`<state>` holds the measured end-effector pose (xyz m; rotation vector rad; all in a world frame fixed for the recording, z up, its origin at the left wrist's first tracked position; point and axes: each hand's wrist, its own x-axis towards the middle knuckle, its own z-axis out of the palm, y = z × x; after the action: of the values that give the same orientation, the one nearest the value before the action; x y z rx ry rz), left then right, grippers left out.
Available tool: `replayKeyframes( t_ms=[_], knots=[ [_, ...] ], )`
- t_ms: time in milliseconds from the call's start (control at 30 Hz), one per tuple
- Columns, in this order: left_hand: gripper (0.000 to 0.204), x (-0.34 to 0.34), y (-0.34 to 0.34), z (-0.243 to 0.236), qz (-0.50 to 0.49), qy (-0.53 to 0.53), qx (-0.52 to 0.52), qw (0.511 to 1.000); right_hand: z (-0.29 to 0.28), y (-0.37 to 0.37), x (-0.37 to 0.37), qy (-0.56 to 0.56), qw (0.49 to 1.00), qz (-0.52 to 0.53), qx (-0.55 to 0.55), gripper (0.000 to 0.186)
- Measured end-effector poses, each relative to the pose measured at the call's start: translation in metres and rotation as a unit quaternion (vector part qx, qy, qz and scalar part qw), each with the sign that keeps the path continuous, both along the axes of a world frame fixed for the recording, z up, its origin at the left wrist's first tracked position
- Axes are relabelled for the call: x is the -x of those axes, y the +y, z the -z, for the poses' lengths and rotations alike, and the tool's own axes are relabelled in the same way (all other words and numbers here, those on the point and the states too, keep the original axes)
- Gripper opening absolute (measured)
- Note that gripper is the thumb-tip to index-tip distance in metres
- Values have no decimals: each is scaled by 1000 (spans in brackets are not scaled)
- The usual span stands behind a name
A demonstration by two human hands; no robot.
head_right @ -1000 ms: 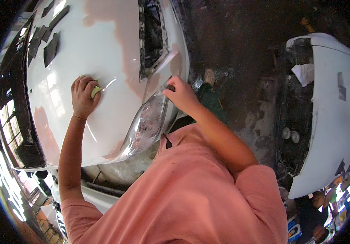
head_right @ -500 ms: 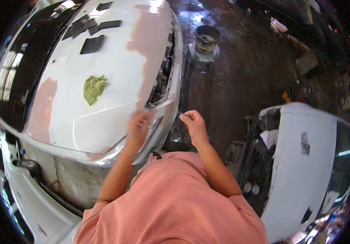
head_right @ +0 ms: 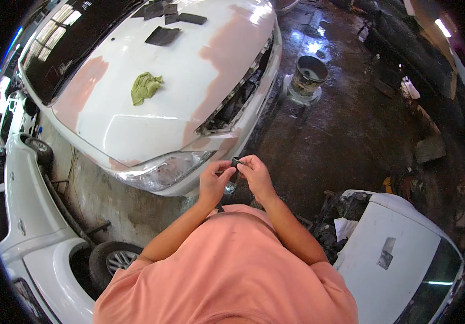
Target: The person sands the front hood and bumper of a white car using sandpaper and water from a bucket, then wipes the surface with a cloth.
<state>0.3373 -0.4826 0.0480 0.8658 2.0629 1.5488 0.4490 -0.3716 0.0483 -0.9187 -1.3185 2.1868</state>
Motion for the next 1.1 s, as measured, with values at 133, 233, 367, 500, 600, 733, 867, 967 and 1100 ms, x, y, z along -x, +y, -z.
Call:
replayKeyframes(
  t_ms=[133,233,367,500,600,733,867,967,1100],
  knots=[
    [24,-12,1,1,-42,-100,17,994,6,7,-7,-12,998,-56,-39,11],
    [25,-15,0,9,-47,-139,24,989,8,10,-7,-29,994,-75,-75,12],
    [25,-7,-1,14,-47,-208,13,977,14,8,1,-41,992,-30,-119,13],
    [13,2,-9,-2,-11,-263,36,964,9,16,5,-8,989,-145,-14,15],
    [17,21,-19,-9,31,-316,37,948,18,16,14,-26,979,-202,-33,15],
    [19,54,-30,0,30,-277,91,956,17,6,41,-61,977,-202,-30,15],
    [22,99,-30,11,50,-134,123,982,17,-16,81,-57,988,-145,9,16],
    [24,133,-28,18,83,-66,123,987,24,-27,114,-76,991,-104,-23,17],
    [22,194,-21,34,110,32,128,985,39,-37,158,-65,998,-14,-5,20]
  ],
)
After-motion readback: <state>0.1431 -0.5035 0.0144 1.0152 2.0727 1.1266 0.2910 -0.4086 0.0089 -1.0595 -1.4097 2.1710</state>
